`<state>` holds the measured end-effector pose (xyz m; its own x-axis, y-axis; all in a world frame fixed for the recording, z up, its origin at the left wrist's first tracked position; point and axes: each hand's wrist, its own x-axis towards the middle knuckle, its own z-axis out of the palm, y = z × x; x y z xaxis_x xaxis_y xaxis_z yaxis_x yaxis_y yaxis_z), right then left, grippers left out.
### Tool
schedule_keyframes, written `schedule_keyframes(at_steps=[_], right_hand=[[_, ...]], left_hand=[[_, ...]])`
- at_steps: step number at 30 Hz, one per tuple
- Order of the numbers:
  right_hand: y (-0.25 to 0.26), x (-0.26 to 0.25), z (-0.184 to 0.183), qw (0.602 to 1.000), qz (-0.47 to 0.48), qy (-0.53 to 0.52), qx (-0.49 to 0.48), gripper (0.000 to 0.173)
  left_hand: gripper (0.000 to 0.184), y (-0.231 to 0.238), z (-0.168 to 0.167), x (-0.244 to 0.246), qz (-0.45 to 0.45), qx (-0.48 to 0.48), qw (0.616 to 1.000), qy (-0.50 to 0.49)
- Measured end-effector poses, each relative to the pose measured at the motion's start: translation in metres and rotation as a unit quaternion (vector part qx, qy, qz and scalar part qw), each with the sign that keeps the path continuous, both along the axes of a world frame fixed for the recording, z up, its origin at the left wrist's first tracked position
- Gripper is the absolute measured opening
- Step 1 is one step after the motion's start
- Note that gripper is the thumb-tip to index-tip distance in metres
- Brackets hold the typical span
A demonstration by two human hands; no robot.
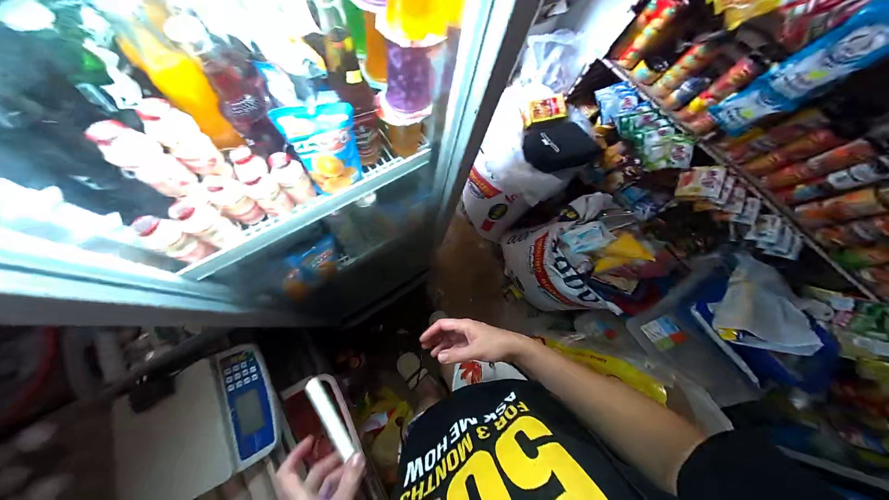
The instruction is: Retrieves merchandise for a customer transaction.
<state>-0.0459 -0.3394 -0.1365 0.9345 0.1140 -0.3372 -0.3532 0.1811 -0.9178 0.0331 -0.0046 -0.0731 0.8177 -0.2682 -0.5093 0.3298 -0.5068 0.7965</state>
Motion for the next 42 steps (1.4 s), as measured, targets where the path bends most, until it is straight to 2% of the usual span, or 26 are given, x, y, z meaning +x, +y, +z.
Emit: schedule_keyframes(at_steps=[3, 6, 8, 9, 11, 13, 16, 18, 19, 21, 25, 29, 34, 37, 39, 42], right_hand=[[-0.009, 0.005, 0.013, 0.992, -0.02, 0.082, 0.099, 0.057], [-0.02, -0.01, 0.002, 0.954, -0.164, 0.113, 0.223, 0.059], [-0.026, -0.028, -0.011, 0.89, -0.322, 0.105, 0.305, 0.057], [-0.033, -0.038, -0.021, 0.854, -0.388, 0.086, 0.336, 0.063], [-0.054, -0.062, -0.039, 0.794, -0.496, 0.06, 0.346, 0.063], [-0.088, -0.087, -0.056, 0.755, -0.563, 0.031, 0.335, 0.054], [-0.16, -0.111, -0.075, 0.69, -0.654, 0.027, 0.308, 0.053], [-0.213, -0.124, -0.08, 0.63, -0.705, 0.014, 0.325, 0.051], [-0.238, -0.13, -0.079, 0.614, -0.72, 0.007, 0.324, 0.051], [-0.287, -0.14, -0.076, 0.603, -0.733, -0.016, 0.314, 0.051], [-0.356, -0.153, -0.052, 0.578, -0.759, -0.013, 0.297, 0.052], [-0.384, -0.171, -0.038, 0.561, -0.773, -0.092, 0.281, 0.05], [-0.392, -0.195, -0.008, 0.473, -0.84, -0.142, 0.227, 0.049], [-0.383, -0.207, 0.001, 0.432, -0.861, -0.187, 0.19, 0.046], [-0.376, -0.206, 0.009, 0.401, -0.879, -0.201, 0.162, 0.041], [-0.37, -0.188, 0.02, 0.325, -0.912, -0.213, 0.129, 0.037]], left_hand=[[0.092, -0.097, 0.004, 0.017, -0.152, -0.025, 0.987, -0.051], [0.087, -0.191, -0.016, 0.02, -0.323, -0.001, 0.937, -0.135], [0.084, -0.246, -0.035, 0.01, -0.409, -0.003, 0.894, -0.181], [0.081, -0.271, -0.045, 0.002, -0.443, -0.017, 0.876, -0.192], [0.076, -0.317, -0.06, -0.012, -0.504, -0.059, 0.843, -0.18], [0.076, -0.363, -0.077, -0.023, -0.546, -0.094, 0.821, -0.137], [0.064, -0.437, -0.101, -0.024, -0.569, -0.109, 0.812, -0.078], [0.05, -0.491, -0.112, -0.016, -0.587, -0.07, 0.804, -0.063], [0.045, -0.519, -0.114, -0.012, -0.601, -0.045, 0.795, -0.069], [0.039, -0.576, -0.119, -0.001, -0.62, -0.021, 0.777, -0.107], [0.04, -0.685, -0.12, 0.018, -0.637, -0.044, 0.755, -0.15], [0.041, -0.804, -0.097, 0.027, -0.652, -0.084, 0.726, -0.2], [0.045, -0.958, -0.048, 0.015, -0.654, -0.146, 0.682, -0.291], [0.046, -1.049, -0.032, 0.0, -0.616, -0.19, 0.682, -0.345], [0.049, -1.105, -0.029, -0.011, -0.612, -0.187, 0.695, -0.329], [0.054, -1.178, -0.03, -0.031, -0.665, -0.12, 0.699, -0.232]])
